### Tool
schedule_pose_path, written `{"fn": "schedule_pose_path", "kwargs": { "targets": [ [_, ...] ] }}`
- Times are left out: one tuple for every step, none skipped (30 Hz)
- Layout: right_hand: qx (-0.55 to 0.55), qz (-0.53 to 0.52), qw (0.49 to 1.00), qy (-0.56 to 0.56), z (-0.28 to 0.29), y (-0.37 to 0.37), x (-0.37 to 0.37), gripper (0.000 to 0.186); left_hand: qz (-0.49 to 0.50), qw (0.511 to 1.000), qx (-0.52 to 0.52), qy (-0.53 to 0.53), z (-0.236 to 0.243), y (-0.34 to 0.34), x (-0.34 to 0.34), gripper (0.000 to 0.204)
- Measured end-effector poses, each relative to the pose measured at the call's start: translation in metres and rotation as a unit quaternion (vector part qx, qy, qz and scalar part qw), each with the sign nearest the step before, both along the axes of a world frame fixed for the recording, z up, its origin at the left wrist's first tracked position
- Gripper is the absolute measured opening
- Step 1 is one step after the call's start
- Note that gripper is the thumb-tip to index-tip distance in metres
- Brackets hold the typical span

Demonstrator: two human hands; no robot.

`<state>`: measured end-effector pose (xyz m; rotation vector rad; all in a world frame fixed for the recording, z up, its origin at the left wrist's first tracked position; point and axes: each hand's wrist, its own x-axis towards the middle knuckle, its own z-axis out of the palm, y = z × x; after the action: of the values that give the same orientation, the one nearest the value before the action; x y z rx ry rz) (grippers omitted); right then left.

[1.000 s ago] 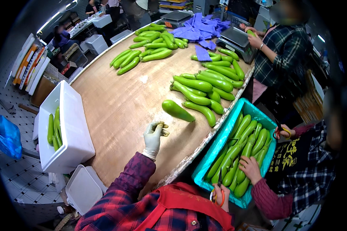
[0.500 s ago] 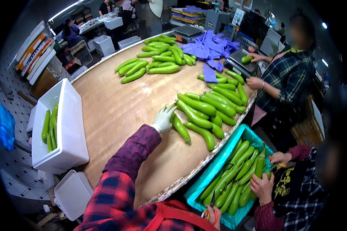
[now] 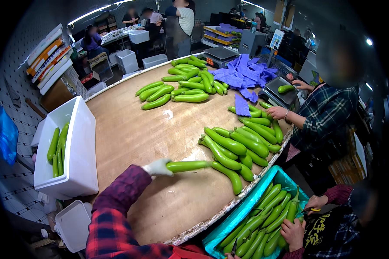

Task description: The person trims the stems of green vegetables using scissors and places them into a green bin. The person also moves vegetables on the table and handles a white bin during the process.

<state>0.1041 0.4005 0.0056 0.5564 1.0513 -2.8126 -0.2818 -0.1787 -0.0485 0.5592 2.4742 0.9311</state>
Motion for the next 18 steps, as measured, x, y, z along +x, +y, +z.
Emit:
{"fn": "schedule_pose_path", "kwargs": {
  "targets": [
    [-0.005, -0.003, 1.000, 0.005, -0.001, 0.005, 0.004, 0.041, 0.019, 0.999, 0.045, -0.024, 0.003, -0.005, 0.005, 0.048],
    [-0.009, -0.009, 1.000, 0.009, -0.002, 0.008, 0.008, 0.043, 0.067, 0.975, 0.121, -0.173, 0.030, 0.002, 0.013, 0.044],
    [-0.012, -0.008, 1.000, 0.014, -0.003, 0.013, 0.011, 0.044, 0.106, 0.956, 0.175, -0.212, 0.030, 0.001, 0.010, 0.043],
    [-0.015, -0.009, 1.000, 0.017, -0.006, 0.017, 0.014, 0.046, 0.142, 0.930, 0.226, -0.251, 0.030, 0.001, 0.006, 0.041],
    [-0.024, -0.008, 0.999, 0.025, -0.011, 0.022, 0.015, 0.048, 0.176, 0.912, 0.260, -0.264, 0.025, 0.002, -0.004, 0.040],
    [-0.030, -0.021, 0.999, 0.032, -0.011, 0.024, 0.019, 0.050, 0.204, 0.891, 0.296, -0.276, 0.022, 0.008, -0.013, 0.039],
    [-0.036, -0.035, 0.998, 0.039, -0.014, 0.026, 0.023, 0.051, 0.211, 0.879, 0.317, -0.287, 0.024, 0.017, -0.032, 0.040],
    [-0.025, -0.051, 0.998, 0.021, -0.019, 0.035, 0.031, 0.057, 0.197, 0.879, 0.332, -0.281, 0.041, 0.035, -0.054, 0.042],
    [-0.025, -0.047, 0.998, 0.038, -0.019, 0.037, 0.031, 0.058, 0.185, 0.890, 0.316, -0.272, 0.040, 0.040, -0.087, 0.045],
    [-0.025, -0.042, 0.997, 0.053, -0.016, 0.037, 0.031, 0.059, 0.228, 0.889, 0.353, -0.184, 0.046, 0.058, -0.116, 0.046],
    [-0.022, -0.044, 0.996, 0.069, -0.013, 0.037, 0.035, 0.061, 0.222, 0.872, 0.403, -0.166, 0.059, 0.076, -0.148, 0.042],
    [-0.006, -0.043, 0.996, 0.072, -0.012, 0.042, 0.039, 0.058, 0.211, 0.854, 0.462, -0.112, 0.072, 0.090, -0.183, 0.040],
    [0.003, -0.054, 0.997, 0.059, -0.011, 0.047, 0.033, 0.057, 0.172, 0.832, 0.510, -0.135, 0.072, 0.077, -0.230, 0.049],
    [0.020, -0.086, 0.995, 0.041, -0.007, 0.048, 0.041, 0.056, 0.240, 0.804, 0.537, -0.084, 0.101, 0.102, -0.236, 0.060],
    [0.034, -0.112, 0.993, 0.027, -0.005, 0.050, 0.047, 0.055, 0.296, 0.803, 0.515, -0.052, 0.119, 0.111, -0.240, 0.068],
    [0.027, -0.072, 0.993, 0.091, -0.001, 0.051, 0.043, 0.053, 0.280, 0.817, 0.503, -0.027, 0.128, 0.110, -0.246, 0.069],
    [0.030, -0.071, 0.993, 0.091, -0.001, 0.055, 0.042, 0.054, 0.313, 0.810, 0.496, -0.011, 0.131, 0.108, -0.249, 0.065],
    [0.028, -0.068, 0.993, 0.093, -0.004, 0.059, 0.040, 0.055, 0.311, 0.812, 0.494, 0.036, 0.121, 0.101, -0.253, 0.061]
  ]
}}
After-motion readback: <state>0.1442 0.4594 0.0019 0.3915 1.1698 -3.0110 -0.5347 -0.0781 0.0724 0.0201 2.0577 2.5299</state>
